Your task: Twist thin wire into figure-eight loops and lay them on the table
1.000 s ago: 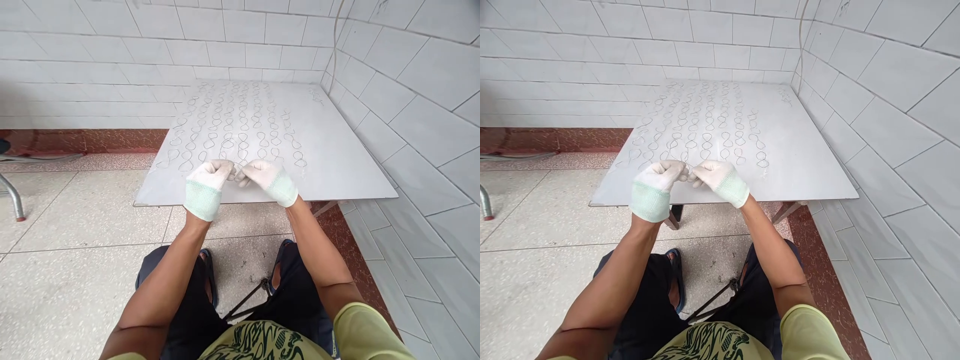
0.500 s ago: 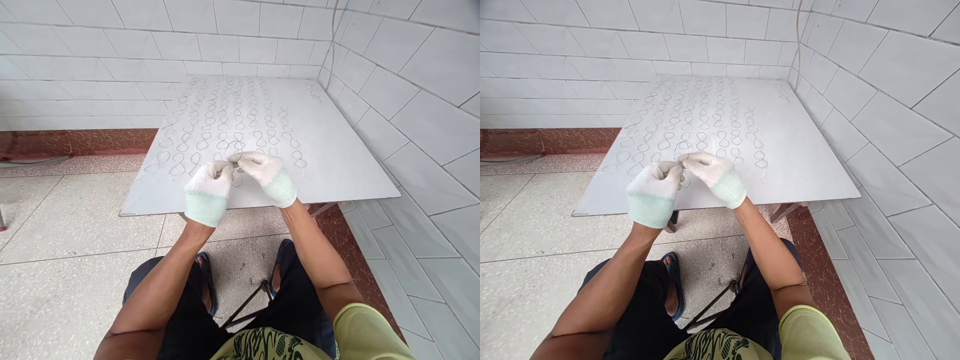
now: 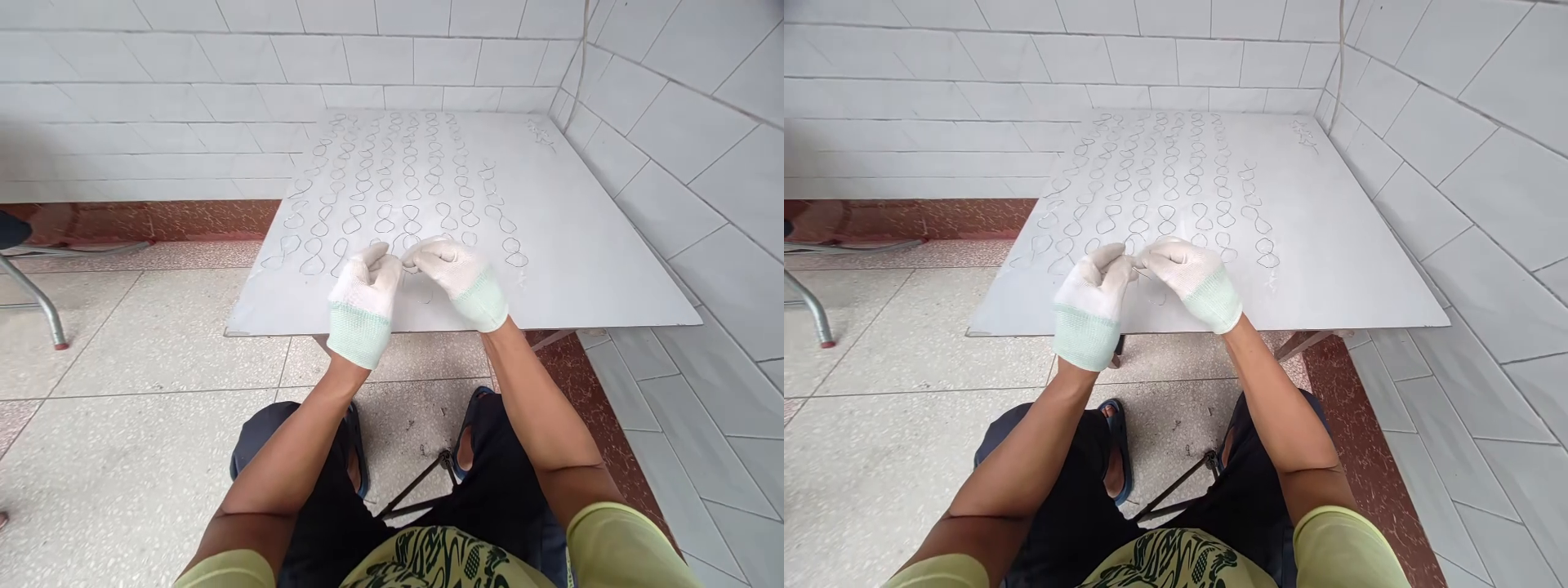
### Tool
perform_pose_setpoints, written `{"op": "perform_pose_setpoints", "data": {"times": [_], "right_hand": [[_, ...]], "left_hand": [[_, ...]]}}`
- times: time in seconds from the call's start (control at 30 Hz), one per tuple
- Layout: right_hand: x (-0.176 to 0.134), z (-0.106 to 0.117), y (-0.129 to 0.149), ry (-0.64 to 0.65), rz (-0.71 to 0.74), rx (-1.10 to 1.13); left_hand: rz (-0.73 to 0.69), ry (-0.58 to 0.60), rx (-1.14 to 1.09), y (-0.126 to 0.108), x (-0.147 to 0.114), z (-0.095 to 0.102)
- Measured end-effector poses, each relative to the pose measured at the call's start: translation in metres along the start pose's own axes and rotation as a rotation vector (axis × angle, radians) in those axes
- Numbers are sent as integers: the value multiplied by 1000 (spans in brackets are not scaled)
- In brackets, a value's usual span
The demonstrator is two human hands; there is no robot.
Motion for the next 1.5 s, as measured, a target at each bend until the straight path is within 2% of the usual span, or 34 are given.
{"op": "perform_pose_setpoints", "data": {"times": [0.13, 0.33, 0.47, 0.5, 0.6, 0.67, 0.87, 1.03, 1.2, 1.3, 1.5], "right_hand": [[-2, -2, 0, 33, -6, -38], [-5, -7, -6, 165, -48, 14], [-6, -8, -7, 194, -59, 130], [-6, -9, -8, 208, -64, 187], [-3, -11, -9, 239, -71, 385], [-2, -9, -7, 231, -61, 395], [-4, 13, 2, 39, -47, 58], [-4, 1, 6, -28, -8, -249], [-2, -12, 20, -16, 105, -668], [-1, -16, 24, 45, 142, -869], [1, -24, 26, 187, 191, -1031]], "left_hand": [[-61, 104, -36, 7, 6, -3], [-90, 121, 221, 1, 6, 8], [-124, 192, 343, -3, 4, 13], [-126, 180, 369, -5, 3, 15], [-59, 148, 424, -7, 0, 18], [2, 134, 440, -7, -2, 19], [71, 90, 442, -5, -4, 19], [47, 35, 511, -8, -6, 18], [58, 33, 498, -9, -9, 16], [95, 54, 480, -8, -10, 15], [101, 158, 427, -8, -7, 11]]}}
Point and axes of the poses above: each hand's wrist, its own x-axis towards the middle knuckle, its own z-axis out of the back of the hand, y = z × x, the point moved 7 cm from there along x, towards the middle knuckle, and after that the axes turned 11 degrees about y, right-handed, at the moved point
